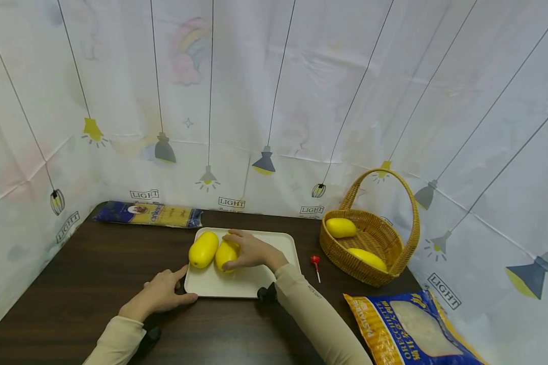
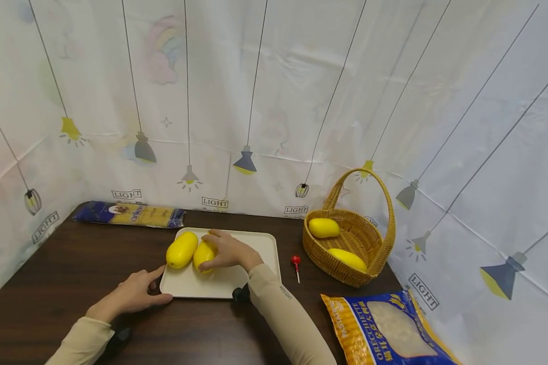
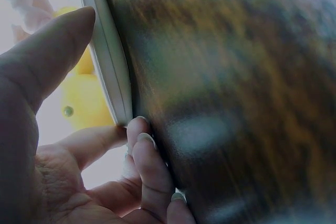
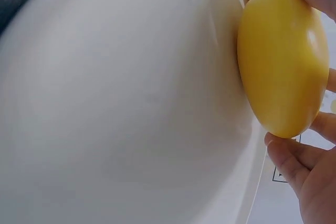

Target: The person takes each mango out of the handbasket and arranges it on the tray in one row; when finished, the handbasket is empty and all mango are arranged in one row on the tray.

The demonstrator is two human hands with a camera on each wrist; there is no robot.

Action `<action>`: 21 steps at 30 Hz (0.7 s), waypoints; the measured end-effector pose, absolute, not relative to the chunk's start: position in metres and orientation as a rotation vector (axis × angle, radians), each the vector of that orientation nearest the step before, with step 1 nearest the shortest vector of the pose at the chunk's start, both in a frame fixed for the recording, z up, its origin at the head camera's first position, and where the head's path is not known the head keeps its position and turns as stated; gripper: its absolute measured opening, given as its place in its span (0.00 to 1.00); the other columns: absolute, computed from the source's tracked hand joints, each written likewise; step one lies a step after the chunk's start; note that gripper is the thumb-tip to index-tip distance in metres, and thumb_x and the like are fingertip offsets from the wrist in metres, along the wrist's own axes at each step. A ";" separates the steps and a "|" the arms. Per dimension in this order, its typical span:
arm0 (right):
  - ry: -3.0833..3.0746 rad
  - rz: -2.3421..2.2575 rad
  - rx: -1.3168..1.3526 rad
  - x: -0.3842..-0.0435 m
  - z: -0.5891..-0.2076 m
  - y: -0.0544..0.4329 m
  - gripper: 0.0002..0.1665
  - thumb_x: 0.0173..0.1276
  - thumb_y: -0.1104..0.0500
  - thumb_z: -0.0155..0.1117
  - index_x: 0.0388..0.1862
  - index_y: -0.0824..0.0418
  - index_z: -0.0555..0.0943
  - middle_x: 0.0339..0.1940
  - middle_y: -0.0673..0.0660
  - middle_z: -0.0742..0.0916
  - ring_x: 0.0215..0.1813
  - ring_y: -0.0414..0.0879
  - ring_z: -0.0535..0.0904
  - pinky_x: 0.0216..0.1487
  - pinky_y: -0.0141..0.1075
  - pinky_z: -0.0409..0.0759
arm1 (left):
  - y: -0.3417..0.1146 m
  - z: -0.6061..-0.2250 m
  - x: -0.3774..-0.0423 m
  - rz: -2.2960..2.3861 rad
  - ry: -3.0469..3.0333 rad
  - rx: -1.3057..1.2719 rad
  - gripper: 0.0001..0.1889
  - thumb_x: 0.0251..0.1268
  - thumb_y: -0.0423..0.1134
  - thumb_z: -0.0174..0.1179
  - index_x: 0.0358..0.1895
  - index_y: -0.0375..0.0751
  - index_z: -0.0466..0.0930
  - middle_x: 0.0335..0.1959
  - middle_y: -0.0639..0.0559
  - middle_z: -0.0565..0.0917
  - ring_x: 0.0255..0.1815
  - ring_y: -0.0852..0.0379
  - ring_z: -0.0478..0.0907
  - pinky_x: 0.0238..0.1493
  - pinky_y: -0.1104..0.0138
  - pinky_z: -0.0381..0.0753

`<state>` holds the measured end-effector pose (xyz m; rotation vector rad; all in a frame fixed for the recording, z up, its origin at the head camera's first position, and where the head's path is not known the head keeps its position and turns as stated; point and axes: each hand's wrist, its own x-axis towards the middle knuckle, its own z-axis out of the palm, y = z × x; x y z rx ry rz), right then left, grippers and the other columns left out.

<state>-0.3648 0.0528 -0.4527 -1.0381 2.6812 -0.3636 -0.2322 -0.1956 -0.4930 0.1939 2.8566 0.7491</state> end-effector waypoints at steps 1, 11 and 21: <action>2.678 -0.366 -1.037 -0.365 -0.453 0.053 0.52 0.57 0.32 0.70 0.77 0.48 0.65 0.83 0.55 0.61 0.82 0.55 0.59 0.78 0.52 0.63 | -0.196 -0.493 -0.232 0.748 2.858 0.195 0.51 0.55 0.65 0.68 0.78 0.42 0.60 0.38 0.47 0.78 0.40 0.51 0.73 0.40 0.43 0.72; 2.673 -0.388 -1.037 -0.367 -0.451 0.056 0.55 0.58 0.32 0.69 0.79 0.49 0.62 0.84 0.57 0.58 0.81 0.58 0.61 0.76 0.54 0.65 | -0.195 -0.493 -0.233 0.745 2.855 0.190 0.51 0.55 0.65 0.68 0.79 0.43 0.59 0.38 0.47 0.78 0.39 0.52 0.73 0.40 0.43 0.71; 2.723 -0.456 -0.995 -0.369 -0.441 0.077 0.53 0.60 0.29 0.65 0.79 0.49 0.62 0.82 0.57 0.61 0.81 0.58 0.61 0.75 0.57 0.65 | -0.195 -0.491 -0.231 0.755 2.854 0.199 0.51 0.56 0.64 0.68 0.78 0.41 0.60 0.43 0.43 0.80 0.46 0.47 0.76 0.44 0.37 0.72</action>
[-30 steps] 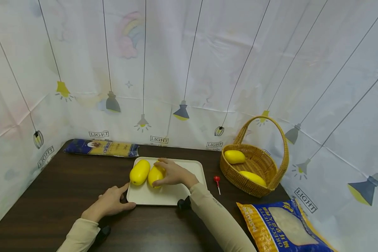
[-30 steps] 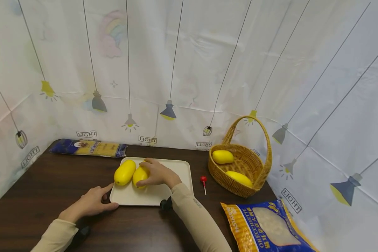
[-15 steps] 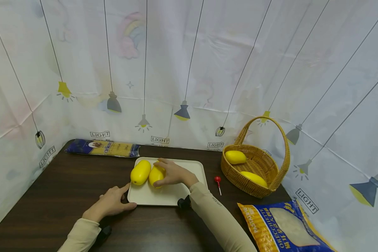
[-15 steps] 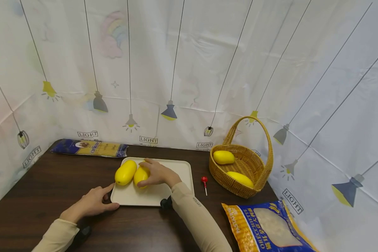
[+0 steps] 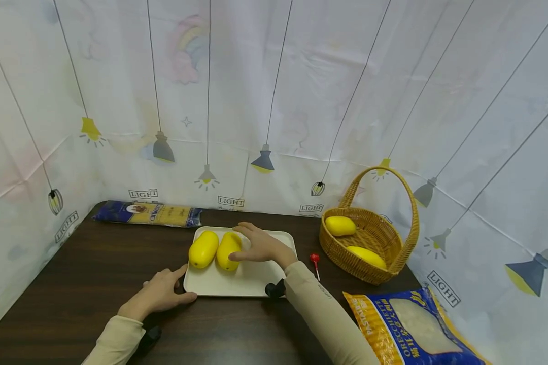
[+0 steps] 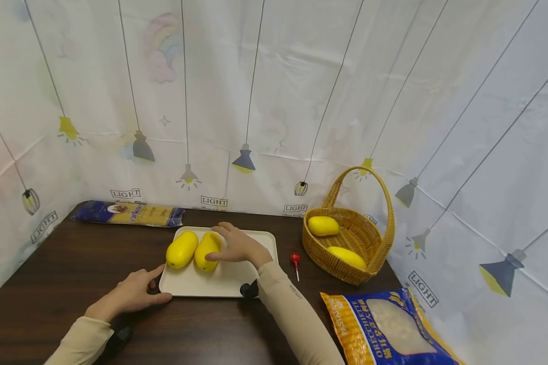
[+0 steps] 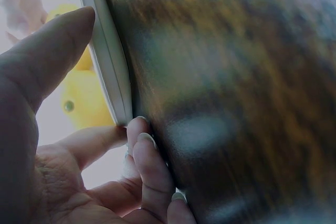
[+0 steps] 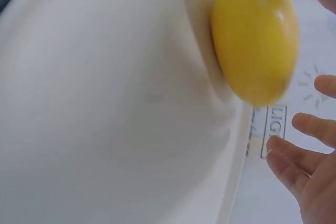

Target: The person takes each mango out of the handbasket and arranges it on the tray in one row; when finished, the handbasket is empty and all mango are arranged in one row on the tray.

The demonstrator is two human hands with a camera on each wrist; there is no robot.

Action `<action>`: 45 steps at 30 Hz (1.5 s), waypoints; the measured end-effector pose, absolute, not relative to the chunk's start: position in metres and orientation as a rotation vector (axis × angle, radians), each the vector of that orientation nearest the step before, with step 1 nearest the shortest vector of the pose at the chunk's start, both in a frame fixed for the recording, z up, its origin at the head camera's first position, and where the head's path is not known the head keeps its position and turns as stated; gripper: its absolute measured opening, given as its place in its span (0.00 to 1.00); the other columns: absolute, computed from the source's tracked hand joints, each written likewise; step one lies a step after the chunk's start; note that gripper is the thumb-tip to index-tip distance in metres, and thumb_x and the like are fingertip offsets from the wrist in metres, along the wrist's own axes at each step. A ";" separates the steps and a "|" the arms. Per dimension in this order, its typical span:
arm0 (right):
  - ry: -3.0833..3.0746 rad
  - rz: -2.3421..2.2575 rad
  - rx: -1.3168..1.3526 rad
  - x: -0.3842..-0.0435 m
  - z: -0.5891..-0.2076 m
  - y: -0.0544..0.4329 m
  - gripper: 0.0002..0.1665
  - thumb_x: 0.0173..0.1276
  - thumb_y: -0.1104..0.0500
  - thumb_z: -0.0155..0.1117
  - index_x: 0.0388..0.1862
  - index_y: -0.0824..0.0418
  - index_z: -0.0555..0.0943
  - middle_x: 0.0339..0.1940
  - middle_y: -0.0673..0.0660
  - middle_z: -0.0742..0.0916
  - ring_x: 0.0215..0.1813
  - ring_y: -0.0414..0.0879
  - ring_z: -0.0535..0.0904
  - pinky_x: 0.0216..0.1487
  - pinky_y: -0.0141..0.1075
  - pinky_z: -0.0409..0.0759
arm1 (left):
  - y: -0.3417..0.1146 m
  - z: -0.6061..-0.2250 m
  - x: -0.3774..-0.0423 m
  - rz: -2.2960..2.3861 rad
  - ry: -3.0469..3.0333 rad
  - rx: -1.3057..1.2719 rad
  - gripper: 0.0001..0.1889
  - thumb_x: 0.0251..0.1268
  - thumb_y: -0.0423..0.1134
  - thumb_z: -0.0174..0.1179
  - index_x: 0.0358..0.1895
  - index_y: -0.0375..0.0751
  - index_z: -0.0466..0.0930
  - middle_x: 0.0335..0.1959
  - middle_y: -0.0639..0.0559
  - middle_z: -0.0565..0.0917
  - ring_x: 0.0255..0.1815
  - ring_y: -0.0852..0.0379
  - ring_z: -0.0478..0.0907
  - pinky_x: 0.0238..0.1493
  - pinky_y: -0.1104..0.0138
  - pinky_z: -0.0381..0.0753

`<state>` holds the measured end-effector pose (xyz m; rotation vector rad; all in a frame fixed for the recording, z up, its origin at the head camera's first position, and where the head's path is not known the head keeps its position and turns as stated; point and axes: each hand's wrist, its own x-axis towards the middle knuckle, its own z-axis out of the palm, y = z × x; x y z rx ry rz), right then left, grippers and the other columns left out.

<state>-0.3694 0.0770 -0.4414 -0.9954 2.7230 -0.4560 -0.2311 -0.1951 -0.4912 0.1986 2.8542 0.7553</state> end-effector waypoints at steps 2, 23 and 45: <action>2.741 -0.480 -0.975 -0.371 -0.438 0.085 0.52 0.61 0.29 0.64 0.79 0.48 0.62 0.82 0.56 0.61 0.81 0.58 0.59 0.75 0.59 0.64 | -0.195 -0.490 -0.231 0.755 2.855 0.202 0.51 0.56 0.64 0.68 0.78 0.40 0.60 0.42 0.44 0.79 0.44 0.48 0.76 0.42 0.39 0.72; 2.977 -0.557 -0.666 -0.391 -0.412 0.205 0.50 0.67 0.30 0.59 0.80 0.53 0.61 0.81 0.63 0.63 0.81 0.64 0.57 0.75 0.64 0.59 | -0.198 -0.489 -0.232 0.723 2.847 0.198 0.52 0.57 0.65 0.67 0.79 0.41 0.59 0.43 0.43 0.80 0.46 0.46 0.77 0.44 0.36 0.72; 3.066 -0.803 -0.280 -0.406 -0.422 0.296 0.46 0.72 0.34 0.56 0.76 0.63 0.65 0.73 0.69 0.71 0.66 0.65 0.71 0.56 0.54 0.75 | -0.195 -0.490 -0.233 0.722 2.838 0.198 0.51 0.57 0.65 0.67 0.79 0.41 0.59 0.40 0.45 0.79 0.42 0.50 0.75 0.41 0.41 0.72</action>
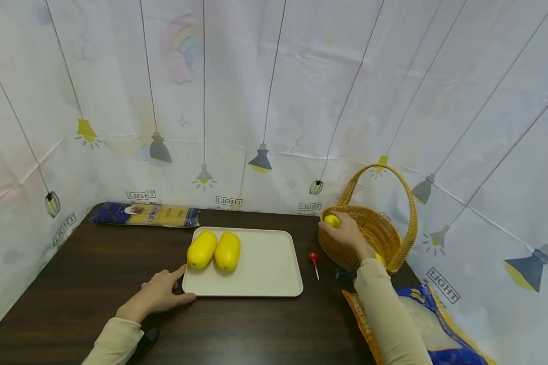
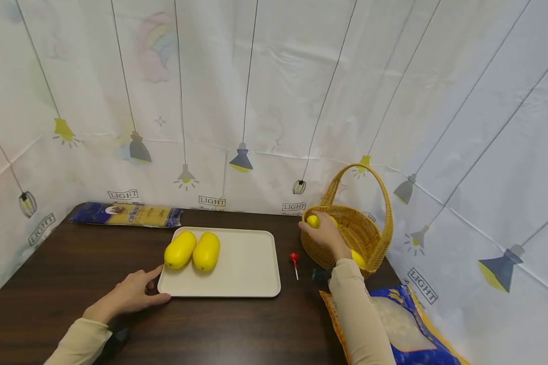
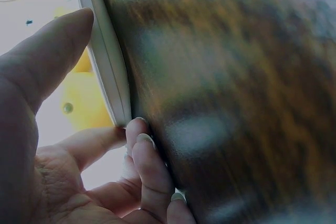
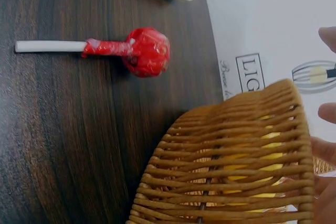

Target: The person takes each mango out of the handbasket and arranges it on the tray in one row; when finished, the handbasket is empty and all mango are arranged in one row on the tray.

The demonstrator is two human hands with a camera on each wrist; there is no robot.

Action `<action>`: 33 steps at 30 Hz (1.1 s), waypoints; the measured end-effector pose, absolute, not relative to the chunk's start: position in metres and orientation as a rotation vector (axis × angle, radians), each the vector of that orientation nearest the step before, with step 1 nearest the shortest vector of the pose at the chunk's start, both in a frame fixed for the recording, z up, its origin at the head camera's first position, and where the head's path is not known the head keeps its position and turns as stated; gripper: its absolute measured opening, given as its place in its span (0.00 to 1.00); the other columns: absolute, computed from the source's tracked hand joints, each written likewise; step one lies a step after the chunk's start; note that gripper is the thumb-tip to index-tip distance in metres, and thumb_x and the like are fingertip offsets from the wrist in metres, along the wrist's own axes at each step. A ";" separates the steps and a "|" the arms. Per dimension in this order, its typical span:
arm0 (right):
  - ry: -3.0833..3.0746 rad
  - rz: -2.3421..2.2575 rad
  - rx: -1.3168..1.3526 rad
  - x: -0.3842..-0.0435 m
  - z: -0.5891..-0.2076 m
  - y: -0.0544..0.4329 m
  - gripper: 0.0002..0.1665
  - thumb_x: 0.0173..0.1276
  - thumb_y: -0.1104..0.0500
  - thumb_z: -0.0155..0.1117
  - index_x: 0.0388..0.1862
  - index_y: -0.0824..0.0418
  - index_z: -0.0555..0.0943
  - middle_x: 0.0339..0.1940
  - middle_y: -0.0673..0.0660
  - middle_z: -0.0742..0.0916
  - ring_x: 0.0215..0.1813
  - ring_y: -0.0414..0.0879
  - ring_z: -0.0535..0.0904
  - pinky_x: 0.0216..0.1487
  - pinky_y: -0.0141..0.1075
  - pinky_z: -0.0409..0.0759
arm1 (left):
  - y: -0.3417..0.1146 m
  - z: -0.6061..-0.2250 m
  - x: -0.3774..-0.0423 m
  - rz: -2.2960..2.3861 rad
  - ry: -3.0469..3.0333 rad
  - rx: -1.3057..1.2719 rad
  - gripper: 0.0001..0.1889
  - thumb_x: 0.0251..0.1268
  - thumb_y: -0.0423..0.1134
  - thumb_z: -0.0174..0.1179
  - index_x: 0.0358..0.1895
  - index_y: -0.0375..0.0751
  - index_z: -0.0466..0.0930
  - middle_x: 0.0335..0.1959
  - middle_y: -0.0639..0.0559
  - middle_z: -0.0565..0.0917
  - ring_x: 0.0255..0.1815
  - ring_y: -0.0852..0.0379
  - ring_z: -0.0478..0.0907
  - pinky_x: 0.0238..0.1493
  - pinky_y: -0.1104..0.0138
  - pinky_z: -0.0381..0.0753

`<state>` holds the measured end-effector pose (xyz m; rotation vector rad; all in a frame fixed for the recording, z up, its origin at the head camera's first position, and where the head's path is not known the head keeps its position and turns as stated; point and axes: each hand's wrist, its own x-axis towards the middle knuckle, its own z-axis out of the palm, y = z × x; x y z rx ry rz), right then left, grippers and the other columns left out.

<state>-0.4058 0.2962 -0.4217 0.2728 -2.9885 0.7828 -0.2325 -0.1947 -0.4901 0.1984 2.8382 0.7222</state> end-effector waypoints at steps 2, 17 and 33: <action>-2.975 0.775 0.266 -0.409 -0.423 0.300 0.44 0.73 0.36 0.56 0.76 0.64 0.65 0.71 0.70 0.73 0.64 0.65 0.71 0.54 0.54 0.75 | -0.195 -0.490 -0.233 0.720 2.840 0.195 0.51 0.57 0.65 0.67 0.79 0.41 0.59 0.39 0.46 0.78 0.41 0.51 0.75 0.40 0.42 0.72; -3.095 0.800 0.103 -0.430 -0.423 0.324 0.52 0.75 0.32 0.49 0.82 0.66 0.52 0.80 0.75 0.56 0.80 0.73 0.48 0.76 0.67 0.52 | -0.194 -0.489 -0.233 0.743 2.844 0.200 0.51 0.56 0.64 0.68 0.78 0.41 0.60 0.38 0.47 0.78 0.39 0.52 0.73 0.39 0.43 0.71; -3.129 0.830 0.047 -0.442 -0.427 0.323 0.54 0.74 0.33 0.51 0.81 0.68 0.50 0.80 0.77 0.52 0.80 0.74 0.46 0.76 0.67 0.51 | -0.196 -0.493 -0.233 0.765 2.843 0.185 0.51 0.56 0.63 0.69 0.78 0.42 0.60 0.37 0.47 0.78 0.39 0.52 0.73 0.39 0.44 0.70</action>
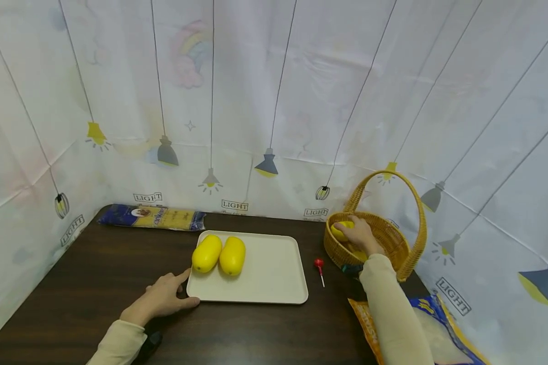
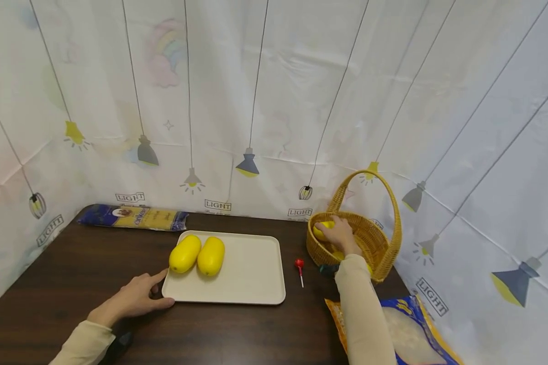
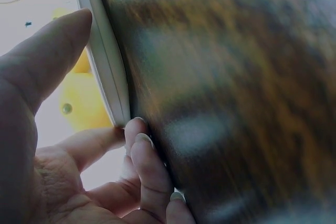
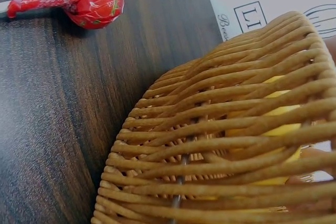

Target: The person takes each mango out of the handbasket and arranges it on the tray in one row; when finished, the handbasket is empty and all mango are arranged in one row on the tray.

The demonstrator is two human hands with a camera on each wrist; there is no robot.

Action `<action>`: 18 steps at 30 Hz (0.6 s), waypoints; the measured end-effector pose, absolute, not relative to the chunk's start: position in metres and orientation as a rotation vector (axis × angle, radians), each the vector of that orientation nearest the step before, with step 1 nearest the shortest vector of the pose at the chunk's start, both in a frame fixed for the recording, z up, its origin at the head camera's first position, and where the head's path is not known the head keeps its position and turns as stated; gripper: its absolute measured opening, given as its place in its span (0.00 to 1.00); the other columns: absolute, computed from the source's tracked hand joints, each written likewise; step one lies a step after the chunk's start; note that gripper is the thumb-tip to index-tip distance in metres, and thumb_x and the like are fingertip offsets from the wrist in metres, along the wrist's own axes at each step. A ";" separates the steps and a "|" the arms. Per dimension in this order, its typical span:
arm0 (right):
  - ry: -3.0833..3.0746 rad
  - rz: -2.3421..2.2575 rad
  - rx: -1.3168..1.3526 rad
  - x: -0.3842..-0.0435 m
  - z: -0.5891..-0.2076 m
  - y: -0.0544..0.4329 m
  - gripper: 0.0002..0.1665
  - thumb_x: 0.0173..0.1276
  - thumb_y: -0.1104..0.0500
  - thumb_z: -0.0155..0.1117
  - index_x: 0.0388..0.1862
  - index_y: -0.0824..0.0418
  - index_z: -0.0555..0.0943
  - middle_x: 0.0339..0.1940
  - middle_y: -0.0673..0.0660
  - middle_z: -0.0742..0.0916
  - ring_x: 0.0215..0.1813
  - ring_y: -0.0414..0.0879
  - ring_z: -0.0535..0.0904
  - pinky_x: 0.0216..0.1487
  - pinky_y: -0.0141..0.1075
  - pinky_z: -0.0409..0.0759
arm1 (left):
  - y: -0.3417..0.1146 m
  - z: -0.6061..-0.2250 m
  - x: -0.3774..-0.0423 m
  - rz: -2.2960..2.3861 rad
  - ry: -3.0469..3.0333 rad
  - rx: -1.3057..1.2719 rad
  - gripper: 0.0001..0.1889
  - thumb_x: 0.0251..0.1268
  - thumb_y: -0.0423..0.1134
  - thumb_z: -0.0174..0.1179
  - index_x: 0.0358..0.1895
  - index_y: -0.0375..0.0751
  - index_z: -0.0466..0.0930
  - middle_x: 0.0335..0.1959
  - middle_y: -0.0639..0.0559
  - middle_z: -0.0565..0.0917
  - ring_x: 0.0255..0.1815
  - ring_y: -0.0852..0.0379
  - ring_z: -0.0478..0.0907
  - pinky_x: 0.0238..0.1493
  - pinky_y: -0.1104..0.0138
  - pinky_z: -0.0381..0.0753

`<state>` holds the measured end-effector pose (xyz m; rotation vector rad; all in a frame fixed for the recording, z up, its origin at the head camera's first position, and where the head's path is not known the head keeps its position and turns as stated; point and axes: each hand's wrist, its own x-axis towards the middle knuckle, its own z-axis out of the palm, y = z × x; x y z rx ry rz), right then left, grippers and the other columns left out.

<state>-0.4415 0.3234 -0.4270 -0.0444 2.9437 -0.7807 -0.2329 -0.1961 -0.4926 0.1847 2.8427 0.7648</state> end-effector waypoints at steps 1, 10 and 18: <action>2.938 -0.777 -0.042 -0.442 -0.427 0.323 0.54 0.74 0.32 0.51 0.81 0.68 0.50 0.80 0.77 0.51 0.80 0.75 0.45 0.75 0.68 0.51 | -0.196 -0.493 -0.233 0.765 2.841 0.182 0.50 0.56 0.63 0.69 0.78 0.42 0.60 0.37 0.47 0.78 0.39 0.52 0.73 0.39 0.44 0.70; 2.935 -0.702 -0.012 -0.447 -0.434 0.328 0.53 0.74 0.31 0.48 0.81 0.67 0.52 0.80 0.77 0.54 0.79 0.77 0.43 0.74 0.71 0.48 | -0.196 -0.493 -0.232 0.809 2.829 0.174 0.50 0.56 0.62 0.69 0.78 0.42 0.61 0.37 0.47 0.77 0.38 0.53 0.71 0.38 0.46 0.69; 2.971 -0.676 -0.072 -0.450 -0.439 0.330 0.50 0.75 0.34 0.49 0.79 0.70 0.56 0.78 0.79 0.57 0.79 0.75 0.48 0.75 0.68 0.53 | -0.196 -0.494 -0.232 0.828 2.831 0.178 0.49 0.56 0.61 0.70 0.78 0.43 0.61 0.36 0.48 0.76 0.37 0.53 0.70 0.37 0.47 0.68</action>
